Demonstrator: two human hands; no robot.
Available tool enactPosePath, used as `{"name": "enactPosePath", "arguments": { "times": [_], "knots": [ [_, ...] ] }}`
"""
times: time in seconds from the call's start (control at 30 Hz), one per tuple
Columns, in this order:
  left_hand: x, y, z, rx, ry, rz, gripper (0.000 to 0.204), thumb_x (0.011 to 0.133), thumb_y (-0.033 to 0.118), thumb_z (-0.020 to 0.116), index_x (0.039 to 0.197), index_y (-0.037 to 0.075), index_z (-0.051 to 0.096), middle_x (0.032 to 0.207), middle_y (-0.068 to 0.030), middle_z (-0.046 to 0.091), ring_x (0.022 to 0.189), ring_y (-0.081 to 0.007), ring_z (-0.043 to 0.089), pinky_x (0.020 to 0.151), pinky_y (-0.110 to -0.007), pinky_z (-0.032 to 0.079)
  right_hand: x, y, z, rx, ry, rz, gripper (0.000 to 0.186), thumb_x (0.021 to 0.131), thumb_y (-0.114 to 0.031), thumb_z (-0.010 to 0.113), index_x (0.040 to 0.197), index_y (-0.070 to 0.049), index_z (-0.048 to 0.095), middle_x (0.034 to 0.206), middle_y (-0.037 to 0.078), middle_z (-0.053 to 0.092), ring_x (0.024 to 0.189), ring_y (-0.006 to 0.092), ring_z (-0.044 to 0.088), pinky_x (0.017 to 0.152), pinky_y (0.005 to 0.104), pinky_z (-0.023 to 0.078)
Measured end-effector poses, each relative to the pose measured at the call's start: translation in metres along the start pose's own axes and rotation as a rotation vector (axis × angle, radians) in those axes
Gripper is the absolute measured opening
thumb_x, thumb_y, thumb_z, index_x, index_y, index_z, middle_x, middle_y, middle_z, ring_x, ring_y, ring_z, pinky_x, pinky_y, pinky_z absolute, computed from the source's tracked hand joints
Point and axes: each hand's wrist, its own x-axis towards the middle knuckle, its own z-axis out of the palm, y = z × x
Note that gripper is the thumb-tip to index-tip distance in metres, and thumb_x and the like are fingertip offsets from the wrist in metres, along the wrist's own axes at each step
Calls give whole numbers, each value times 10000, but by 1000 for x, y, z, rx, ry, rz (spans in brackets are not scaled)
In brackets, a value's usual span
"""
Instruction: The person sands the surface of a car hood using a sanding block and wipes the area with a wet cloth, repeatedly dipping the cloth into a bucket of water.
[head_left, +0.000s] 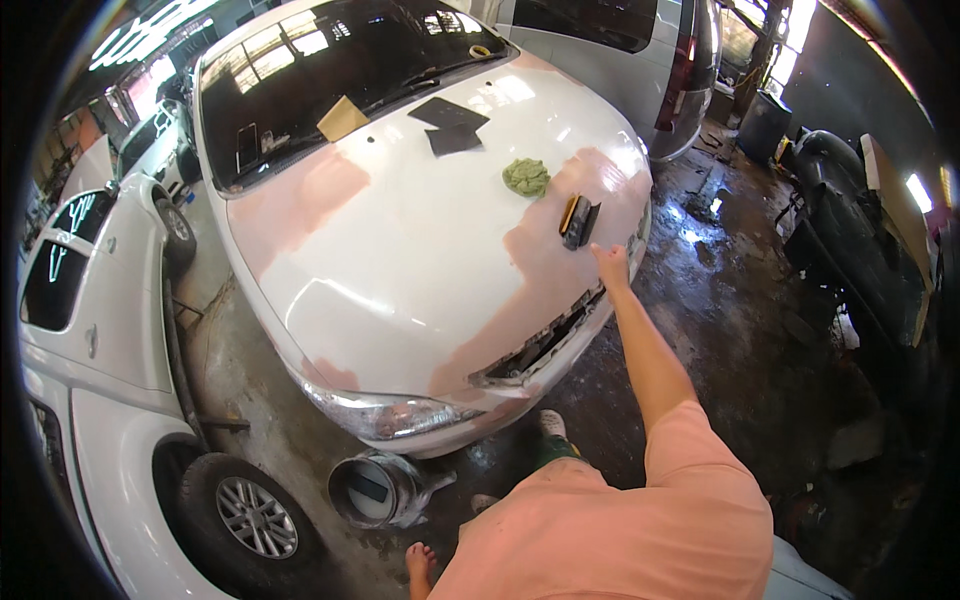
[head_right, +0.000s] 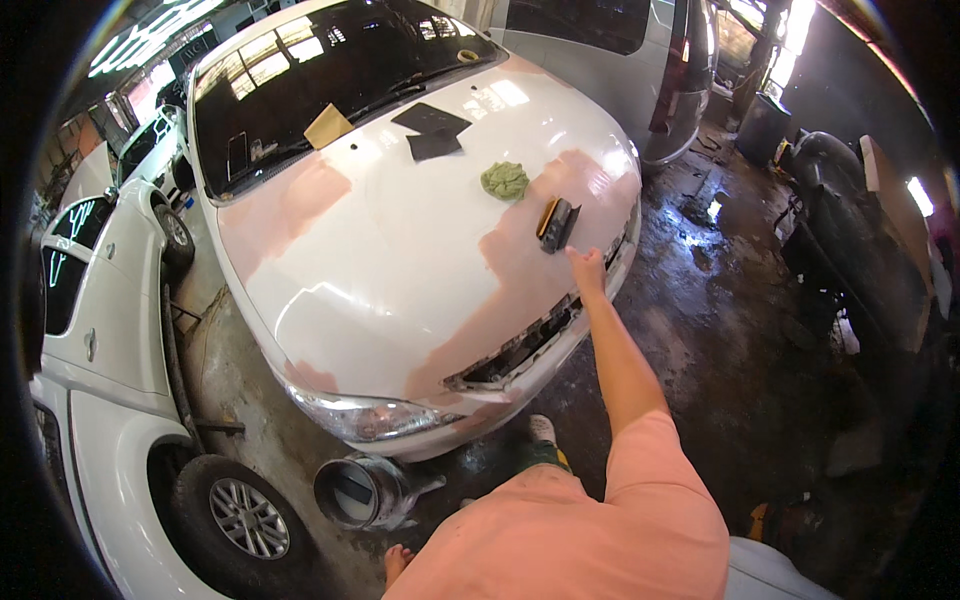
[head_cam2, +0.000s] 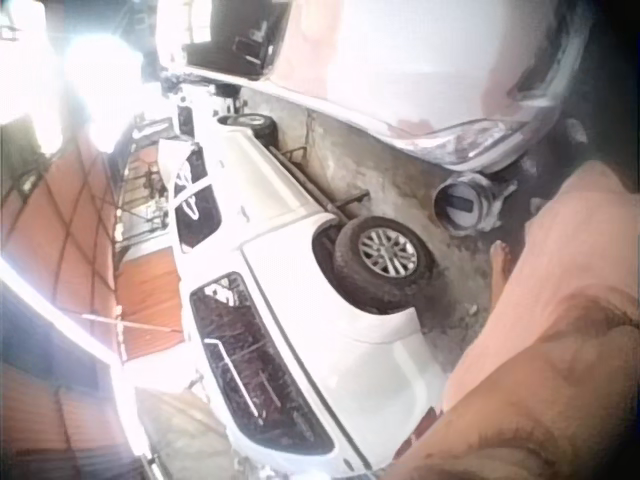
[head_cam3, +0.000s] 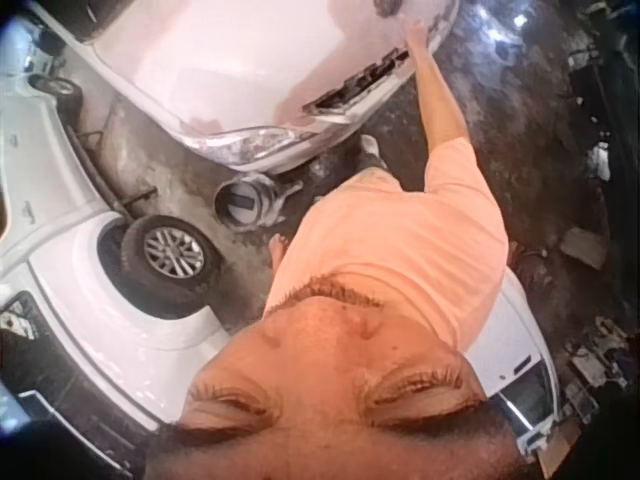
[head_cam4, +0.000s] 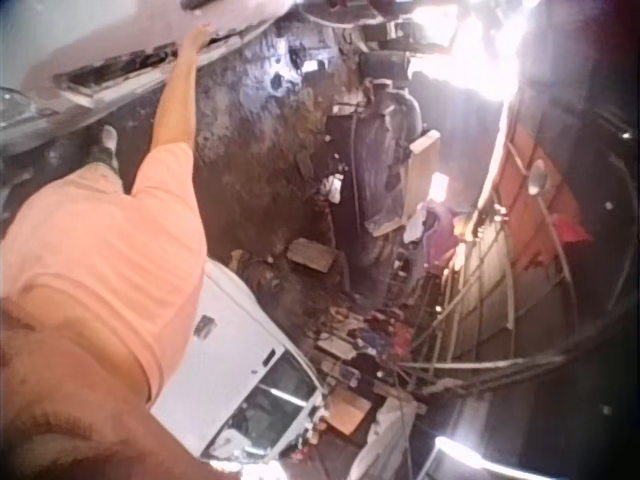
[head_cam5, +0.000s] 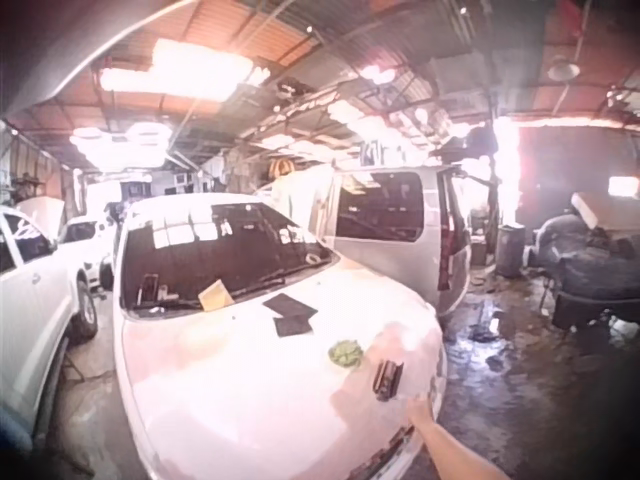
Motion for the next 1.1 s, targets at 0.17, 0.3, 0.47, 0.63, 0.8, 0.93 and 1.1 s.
{"name": "enactPosePath", "arguments": {
  "times": [0.17,0.3,0.47,0.63,0.8,0.93,1.1],
  "knots": [
    [-19,25,63,-31,42,228,260,1036,227,612,1246,85,671,951,-24,681,758,-141,655,585,-308,514,91,-34,28,-283,-48,109,889,882,-645,792,1326,83,542,1088,178,677,982,306,690,755,449,574],
    [-42,100,138,-147,119,467,320,1045,196,649,1314,27,680,1036,-33,714,883,-123,682,698,-275,535,65,-77,90,-642,-66,-57,1048,845,-680,788,1485,85,468,1388,264,599,1282,433,619,1101,508,522],
    [-131,273,339,220,-56,914,404,1080,208,641,1389,-51,643,1271,-168,735,1142,-259,706,1039,-374,534,61,-70,79,-749,-115,-189,840,924,-409,768,1554,13,408,1465,248,539,1339,481,538,1109,520,513],
    [-168,462,500,366,-169,1462,404,1011,163,689,1366,-23,643,1382,-236,643,1327,-437,584,1127,-468,490,73,-60,58,-587,-320,-431,671,940,-139,689,1561,-55,451,1475,225,541,1355,440,528,1121,556,488],
    [-166,616,644,630,54,1698,712,961,358,767,1551,42,525,1639,-267,421,1534,-493,346,1272,-540,323,81,-26,45,-563,-365,-772,599,929,-133,720,1503,-40,578,1555,206,532,1399,420,510,1167,570,419],
    [-187,635,722,938,237,1424,800,903,523,802,1594,229,524,1667,-259,401,1576,-542,261,1301,-646,202,74,-15,33,-543,-361,-832,612,916,-163,772,1497,-52,618,1619,201,511,1418,406,503,1185,575,370],
    [-144,656,727,1032,282,1668,557,891,420,805,1395,234,658,1511,-168,544,1457,-459,443,1157,-667,381,84,6,48,-603,-261,-874,587,917,-203,792,1477,-97,648,1588,108,583,1356,355,537,1122,557,392]
  ]
}}
